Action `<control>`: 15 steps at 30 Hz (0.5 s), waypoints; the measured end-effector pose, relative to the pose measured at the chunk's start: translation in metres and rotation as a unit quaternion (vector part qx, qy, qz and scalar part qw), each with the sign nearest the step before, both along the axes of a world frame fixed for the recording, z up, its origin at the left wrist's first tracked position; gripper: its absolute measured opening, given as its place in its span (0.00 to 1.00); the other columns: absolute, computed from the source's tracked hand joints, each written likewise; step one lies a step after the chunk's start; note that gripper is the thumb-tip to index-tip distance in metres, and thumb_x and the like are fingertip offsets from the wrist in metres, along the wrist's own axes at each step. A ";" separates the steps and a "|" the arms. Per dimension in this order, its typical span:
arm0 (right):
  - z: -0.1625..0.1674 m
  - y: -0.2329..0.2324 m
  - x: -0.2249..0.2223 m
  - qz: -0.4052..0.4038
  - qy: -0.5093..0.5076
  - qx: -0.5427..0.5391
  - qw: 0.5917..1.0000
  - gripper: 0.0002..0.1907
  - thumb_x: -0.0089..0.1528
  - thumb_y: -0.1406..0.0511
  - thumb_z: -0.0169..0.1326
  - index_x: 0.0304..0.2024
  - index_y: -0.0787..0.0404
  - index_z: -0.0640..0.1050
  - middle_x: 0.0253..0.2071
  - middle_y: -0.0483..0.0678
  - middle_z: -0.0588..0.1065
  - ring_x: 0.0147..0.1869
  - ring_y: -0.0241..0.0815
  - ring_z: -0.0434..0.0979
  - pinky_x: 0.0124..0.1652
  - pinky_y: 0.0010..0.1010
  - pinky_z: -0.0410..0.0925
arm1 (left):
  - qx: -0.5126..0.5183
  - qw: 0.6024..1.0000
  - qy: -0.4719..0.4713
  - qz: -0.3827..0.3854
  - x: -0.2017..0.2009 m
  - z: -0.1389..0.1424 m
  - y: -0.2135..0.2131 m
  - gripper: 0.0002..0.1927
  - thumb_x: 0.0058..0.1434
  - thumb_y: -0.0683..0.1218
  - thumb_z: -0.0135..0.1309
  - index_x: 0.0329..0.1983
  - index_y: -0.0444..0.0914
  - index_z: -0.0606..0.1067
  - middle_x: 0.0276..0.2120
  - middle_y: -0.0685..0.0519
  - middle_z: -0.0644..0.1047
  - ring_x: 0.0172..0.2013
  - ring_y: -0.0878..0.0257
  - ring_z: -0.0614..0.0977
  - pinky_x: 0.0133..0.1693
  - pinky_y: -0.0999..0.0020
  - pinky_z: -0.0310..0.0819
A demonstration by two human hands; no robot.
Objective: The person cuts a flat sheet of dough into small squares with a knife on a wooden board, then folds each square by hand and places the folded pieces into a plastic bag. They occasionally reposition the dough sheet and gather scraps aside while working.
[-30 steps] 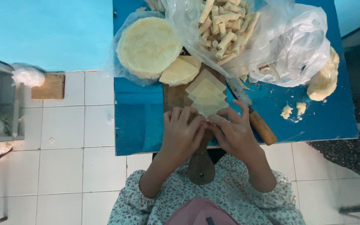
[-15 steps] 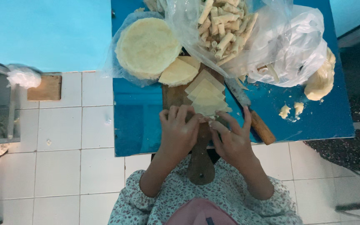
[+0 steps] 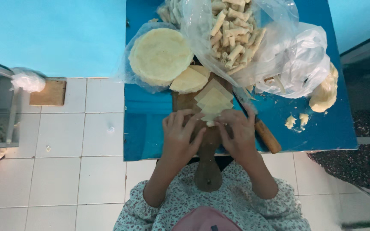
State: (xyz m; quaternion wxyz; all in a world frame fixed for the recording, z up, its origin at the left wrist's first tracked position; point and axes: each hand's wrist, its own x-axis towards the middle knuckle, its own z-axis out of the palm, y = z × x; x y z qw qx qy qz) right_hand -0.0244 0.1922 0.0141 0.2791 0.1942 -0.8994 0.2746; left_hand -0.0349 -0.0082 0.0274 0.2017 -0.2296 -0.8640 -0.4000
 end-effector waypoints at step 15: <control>0.020 0.007 -0.003 0.076 -0.344 -0.431 0.831 0.36 0.57 0.76 0.63 0.64 0.62 0.63 0.40 0.49 0.81 0.46 0.40 0.84 0.47 0.30 0.76 | 0.027 0.999 -0.022 -0.023 -0.016 -0.001 0.013 0.24 0.60 0.51 0.65 0.57 0.41 0.75 0.50 0.48 0.73 0.53 0.49 0.74 0.52 0.51 0.62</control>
